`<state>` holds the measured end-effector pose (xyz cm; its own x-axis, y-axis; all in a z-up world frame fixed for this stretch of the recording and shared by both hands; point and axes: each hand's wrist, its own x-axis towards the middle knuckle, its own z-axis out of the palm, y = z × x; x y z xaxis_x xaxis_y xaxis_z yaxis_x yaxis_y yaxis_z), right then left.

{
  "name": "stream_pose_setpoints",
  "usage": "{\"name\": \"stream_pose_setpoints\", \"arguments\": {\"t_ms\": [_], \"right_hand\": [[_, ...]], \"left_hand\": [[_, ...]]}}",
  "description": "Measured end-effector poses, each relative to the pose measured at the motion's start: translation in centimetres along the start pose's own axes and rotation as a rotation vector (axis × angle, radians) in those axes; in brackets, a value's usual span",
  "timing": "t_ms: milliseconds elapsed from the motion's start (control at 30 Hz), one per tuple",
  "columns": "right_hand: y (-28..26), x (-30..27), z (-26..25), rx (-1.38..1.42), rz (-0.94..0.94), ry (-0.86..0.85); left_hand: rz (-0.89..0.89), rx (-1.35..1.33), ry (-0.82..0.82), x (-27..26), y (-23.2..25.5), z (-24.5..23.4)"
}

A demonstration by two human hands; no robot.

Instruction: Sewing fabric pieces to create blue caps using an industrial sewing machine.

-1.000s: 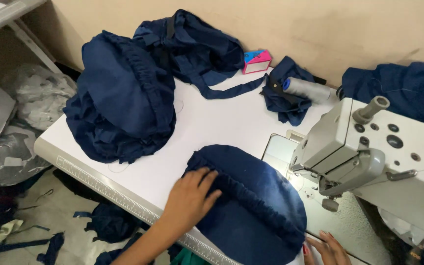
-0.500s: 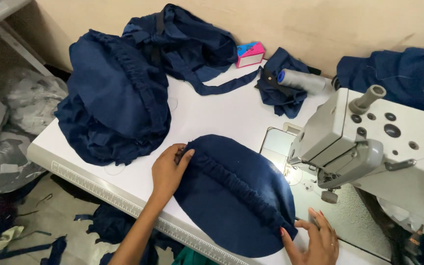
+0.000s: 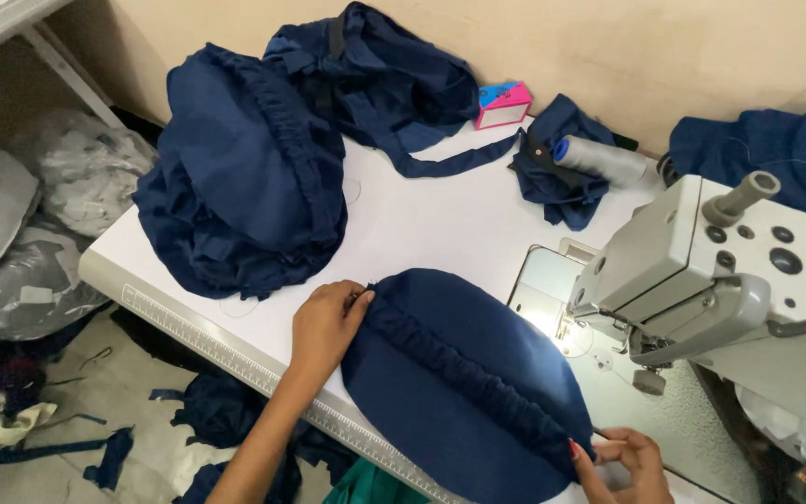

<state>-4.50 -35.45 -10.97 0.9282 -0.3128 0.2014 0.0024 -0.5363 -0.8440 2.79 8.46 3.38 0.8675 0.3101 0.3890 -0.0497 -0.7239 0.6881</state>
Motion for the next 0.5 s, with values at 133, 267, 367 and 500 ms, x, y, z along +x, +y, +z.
{"name": "stream_pose_setpoints", "arguments": {"t_ms": [133,267,367,500], "right_hand": [[-3.7,1.7,-0.8,-0.298,-0.136,-0.079],[-7.6,0.9,-0.3,-0.596,-0.581,-0.063],[-7.0,0.7,0.7,-0.742,-0.690,-0.279],[-5.3,1.4,1.6,-0.718,-0.787,-0.371]], "left_hand": [[0.129,0.232,-0.010,-0.3,0.6,-0.1],[0.321,0.228,-0.067,-0.8,3.7,-0.8],[0.450,0.177,-0.272,-3.1,7.1,1.2],[0.636,0.087,-0.546,-3.8,5.5,4.1]]}}
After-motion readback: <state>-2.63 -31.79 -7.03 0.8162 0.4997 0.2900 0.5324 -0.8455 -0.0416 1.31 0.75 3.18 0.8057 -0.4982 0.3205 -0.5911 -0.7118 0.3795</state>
